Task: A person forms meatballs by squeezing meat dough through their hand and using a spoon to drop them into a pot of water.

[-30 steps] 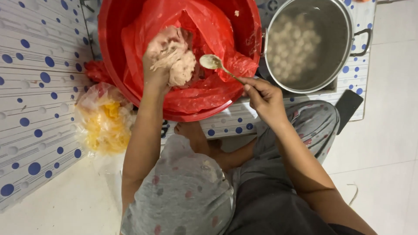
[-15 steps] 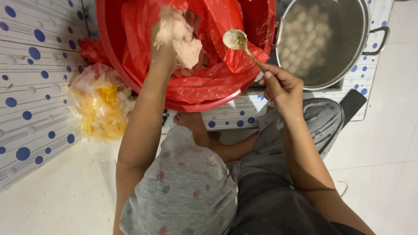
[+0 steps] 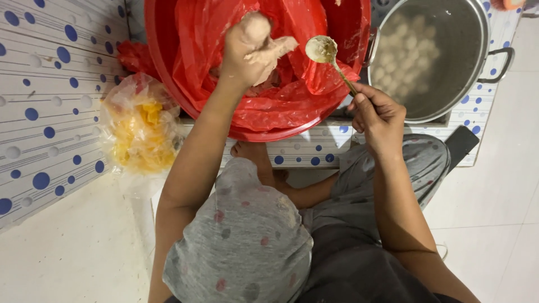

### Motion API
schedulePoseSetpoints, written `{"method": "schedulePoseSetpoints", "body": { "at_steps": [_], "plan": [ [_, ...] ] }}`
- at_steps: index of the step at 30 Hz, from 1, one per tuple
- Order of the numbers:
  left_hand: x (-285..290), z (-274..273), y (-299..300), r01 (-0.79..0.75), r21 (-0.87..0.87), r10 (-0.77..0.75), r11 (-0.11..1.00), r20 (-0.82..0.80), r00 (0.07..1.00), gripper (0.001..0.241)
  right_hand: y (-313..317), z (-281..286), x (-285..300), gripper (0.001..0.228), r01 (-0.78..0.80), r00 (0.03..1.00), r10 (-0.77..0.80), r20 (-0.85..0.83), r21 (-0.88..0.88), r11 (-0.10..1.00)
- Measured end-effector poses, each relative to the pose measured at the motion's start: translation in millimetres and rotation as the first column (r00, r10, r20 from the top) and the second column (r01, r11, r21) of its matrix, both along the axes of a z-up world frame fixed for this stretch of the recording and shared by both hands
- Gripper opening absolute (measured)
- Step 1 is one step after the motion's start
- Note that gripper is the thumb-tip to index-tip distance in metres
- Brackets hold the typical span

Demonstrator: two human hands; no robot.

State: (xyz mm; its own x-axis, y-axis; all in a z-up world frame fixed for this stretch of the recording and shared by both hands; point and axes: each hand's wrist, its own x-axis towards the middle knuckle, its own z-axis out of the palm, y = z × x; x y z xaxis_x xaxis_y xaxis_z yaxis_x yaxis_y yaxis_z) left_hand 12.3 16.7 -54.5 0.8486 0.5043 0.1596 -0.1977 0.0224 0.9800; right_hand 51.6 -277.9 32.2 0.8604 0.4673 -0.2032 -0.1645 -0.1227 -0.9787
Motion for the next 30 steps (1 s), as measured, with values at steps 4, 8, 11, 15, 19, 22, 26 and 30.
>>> {"method": "schedulePoseSetpoints", "body": {
  "at_steps": [4,8,11,15,19,22,26,30],
  "plan": [
    [5,-13,4,0.169,-0.232,-0.133,0.958,0.161,0.978,0.007,1,2,-1,0.027,-0.01,1.0,0.01,0.022,-0.015,1.0],
    [15,3,-1,0.094,-0.556,-0.047,0.826,0.098,0.994,0.022,1,3,-1,0.026,-0.027,0.999,0.027,0.025,-0.016,1.0],
    [5,35,-4,-0.007,0.068,0.007,0.998,0.0,1.0,0.027,1,4,-1,0.026,-0.018,0.999,0.019,0.029,-0.025,1.0],
    [5,11,-3,-0.068,0.229,0.07,0.971,0.002,0.998,0.033,0,4,0,0.026,-0.017,1.0,0.017,0.02,-0.009,1.0],
    [-1,44,-7,0.013,0.041,-0.012,0.999,-0.042,0.999,0.034,-3,1,2,0.026,0.001,1.0,-0.001,0.021,0.003,1.0],
    [-4,42,-6,0.133,-0.193,-0.14,0.972,-0.019,0.99,0.015,-3,2,1,0.026,0.014,1.0,-0.014,0.002,0.007,1.0],
    [1,42,-16,0.123,-0.387,-0.09,0.914,0.102,0.991,0.019,-4,4,0,0.026,0.009,1.0,-0.009,0.022,0.011,1.0],
    [-1,32,-19,0.035,-0.13,-0.02,0.991,0.114,0.993,0.028,-4,7,0,0.026,0.023,0.999,-0.024,0.022,0.021,1.0]
  ]
}}
